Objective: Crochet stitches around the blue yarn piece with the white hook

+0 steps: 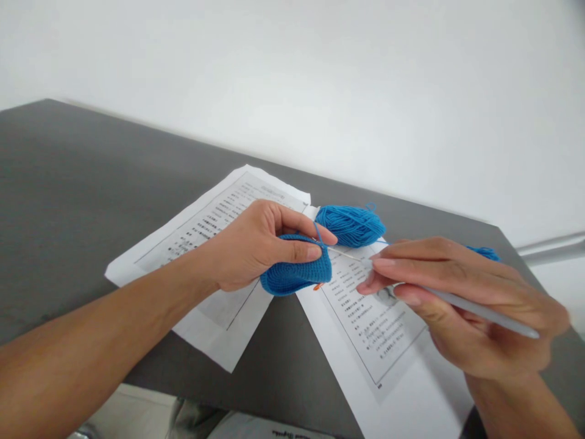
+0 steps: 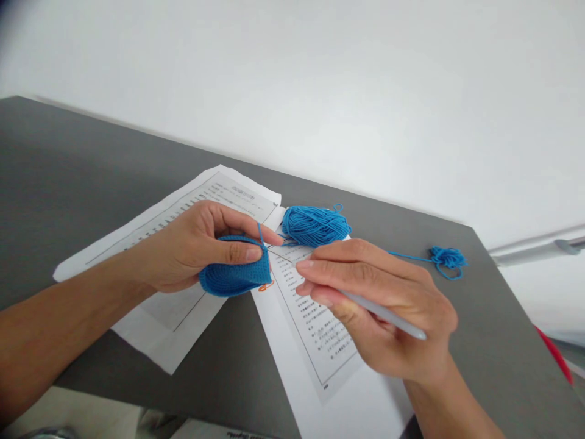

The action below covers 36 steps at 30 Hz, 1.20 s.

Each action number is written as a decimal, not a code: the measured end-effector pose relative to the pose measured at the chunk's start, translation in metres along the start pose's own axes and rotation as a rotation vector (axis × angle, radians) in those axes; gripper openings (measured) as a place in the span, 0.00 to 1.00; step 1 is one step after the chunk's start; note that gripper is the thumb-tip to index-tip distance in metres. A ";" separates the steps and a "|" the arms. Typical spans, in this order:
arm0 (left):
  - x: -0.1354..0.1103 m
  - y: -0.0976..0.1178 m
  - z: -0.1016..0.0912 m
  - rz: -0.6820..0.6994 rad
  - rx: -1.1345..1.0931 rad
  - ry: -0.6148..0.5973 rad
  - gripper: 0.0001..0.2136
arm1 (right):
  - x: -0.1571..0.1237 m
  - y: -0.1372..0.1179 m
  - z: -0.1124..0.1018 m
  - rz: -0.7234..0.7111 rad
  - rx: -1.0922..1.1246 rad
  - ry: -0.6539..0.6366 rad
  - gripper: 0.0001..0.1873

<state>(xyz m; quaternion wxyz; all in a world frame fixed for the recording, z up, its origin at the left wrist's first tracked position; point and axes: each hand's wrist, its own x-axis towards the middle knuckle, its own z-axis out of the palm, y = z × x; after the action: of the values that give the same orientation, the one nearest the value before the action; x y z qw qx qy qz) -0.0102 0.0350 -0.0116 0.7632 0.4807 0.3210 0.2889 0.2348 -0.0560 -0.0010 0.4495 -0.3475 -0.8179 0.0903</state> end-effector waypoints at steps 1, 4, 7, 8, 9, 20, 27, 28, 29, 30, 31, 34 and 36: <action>0.000 0.000 0.000 -0.002 -0.003 -0.004 0.05 | 0.000 0.000 0.000 0.000 0.017 0.006 0.23; 0.000 0.000 0.000 -0.001 -0.006 -0.016 0.05 | 0.000 0.001 0.000 0.000 0.023 0.017 0.24; 0.000 0.000 -0.001 -0.002 -0.001 -0.025 0.04 | 0.000 0.001 -0.001 -0.015 -0.024 -0.002 0.25; 0.000 0.000 -0.002 -0.001 0.002 -0.022 0.03 | 0.001 0.001 -0.001 -0.027 -0.043 -0.021 0.25; 0.001 0.000 -0.002 0.003 0.006 -0.018 0.03 | 0.001 0.001 -0.002 -0.042 -0.060 -0.042 0.26; 0.001 -0.001 -0.004 0.016 -0.002 0.016 0.07 | -0.003 0.008 0.016 -0.102 -0.070 0.029 0.25; 0.002 0.003 -0.003 -0.012 0.027 -0.014 0.08 | 0.000 0.005 0.005 -0.137 -0.158 -0.067 0.27; 0.002 0.003 -0.004 -0.013 0.025 -0.025 0.07 | 0.001 0.004 0.002 -0.144 -0.173 -0.096 0.26; 0.002 0.003 -0.005 -0.015 0.027 -0.036 0.07 | 0.002 0.003 0.000 -0.155 -0.185 -0.124 0.26; 0.002 0.003 -0.006 -0.016 0.033 -0.047 0.06 | 0.002 0.003 -0.003 -0.170 -0.194 -0.151 0.26; 0.002 0.003 -0.007 -0.017 0.048 -0.058 0.06 | 0.002 0.002 -0.005 -0.181 -0.202 -0.175 0.25; 0.002 0.003 -0.010 -0.013 0.111 -0.083 0.05 | 0.002 0.000 -0.009 -0.188 -0.219 -0.209 0.22; 0.002 0.004 -0.011 -0.015 0.145 -0.082 0.06 | 0.002 -0.002 -0.011 -0.182 -0.216 -0.228 0.23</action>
<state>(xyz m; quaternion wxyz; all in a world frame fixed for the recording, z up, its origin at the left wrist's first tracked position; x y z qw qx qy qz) -0.0183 0.0438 -0.0116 0.7410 0.5436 0.3132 0.2394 0.2421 -0.0576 0.0076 0.3203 -0.3057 -0.8966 -0.0003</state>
